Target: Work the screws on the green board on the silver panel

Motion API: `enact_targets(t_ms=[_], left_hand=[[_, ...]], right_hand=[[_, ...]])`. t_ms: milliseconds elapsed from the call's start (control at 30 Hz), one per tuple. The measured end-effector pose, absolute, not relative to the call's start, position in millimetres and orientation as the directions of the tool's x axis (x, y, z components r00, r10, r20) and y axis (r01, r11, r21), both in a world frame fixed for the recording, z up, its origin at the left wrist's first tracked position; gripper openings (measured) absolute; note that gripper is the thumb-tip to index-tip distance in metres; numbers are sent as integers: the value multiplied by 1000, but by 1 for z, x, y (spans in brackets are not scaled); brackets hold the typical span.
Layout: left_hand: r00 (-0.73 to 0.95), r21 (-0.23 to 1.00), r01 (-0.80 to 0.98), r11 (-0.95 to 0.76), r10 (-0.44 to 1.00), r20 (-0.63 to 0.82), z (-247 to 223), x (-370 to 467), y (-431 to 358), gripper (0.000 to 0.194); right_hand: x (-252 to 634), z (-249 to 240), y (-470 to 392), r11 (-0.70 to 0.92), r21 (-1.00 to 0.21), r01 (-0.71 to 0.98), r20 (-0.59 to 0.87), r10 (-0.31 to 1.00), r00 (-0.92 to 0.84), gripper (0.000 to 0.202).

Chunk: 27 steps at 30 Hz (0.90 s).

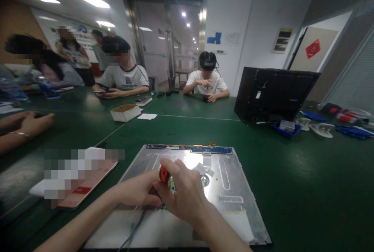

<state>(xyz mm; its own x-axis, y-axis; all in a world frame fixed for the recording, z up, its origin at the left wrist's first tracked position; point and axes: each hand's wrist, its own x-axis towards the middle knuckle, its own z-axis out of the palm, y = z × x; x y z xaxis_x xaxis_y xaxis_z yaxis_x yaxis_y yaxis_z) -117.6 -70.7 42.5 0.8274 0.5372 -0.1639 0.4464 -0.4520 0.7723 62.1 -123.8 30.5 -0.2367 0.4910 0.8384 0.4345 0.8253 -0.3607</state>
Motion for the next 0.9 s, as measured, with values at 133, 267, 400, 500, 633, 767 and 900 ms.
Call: enact_targets(t_ms=[133,267,400,500,633,767,900], left_hand=[[838,765,434,-476,525,-148,41,-117,-70,3],[841,757,433,-490,522,-143,39,-118,-69,4],[832,763,445,-468,532,-158,38,-118,-70,10],[833,763,440,-474,533,-149,39,-118,-71,8],[836,774,425,-469,532,-137,39,-118,-70,11],[848,765,416,-492,514,-130,37,-118,-68,4],[845,767,423,-483,516,-140,37,-119,-68,6]], right_hand=[[64,32,-126,836,-408,366,801,520,-295,56],[64,31,-125,835,-406,372,805,519,-286,55],[62,30,-123,821,-366,437,834,498,-238,46],[62,31,-122,814,-339,472,842,486,-233,43],[63,32,-125,835,-364,412,832,491,-260,47],[64,31,-126,837,-401,373,812,513,-278,57],[62,30,-124,834,-386,395,831,500,-243,52]])
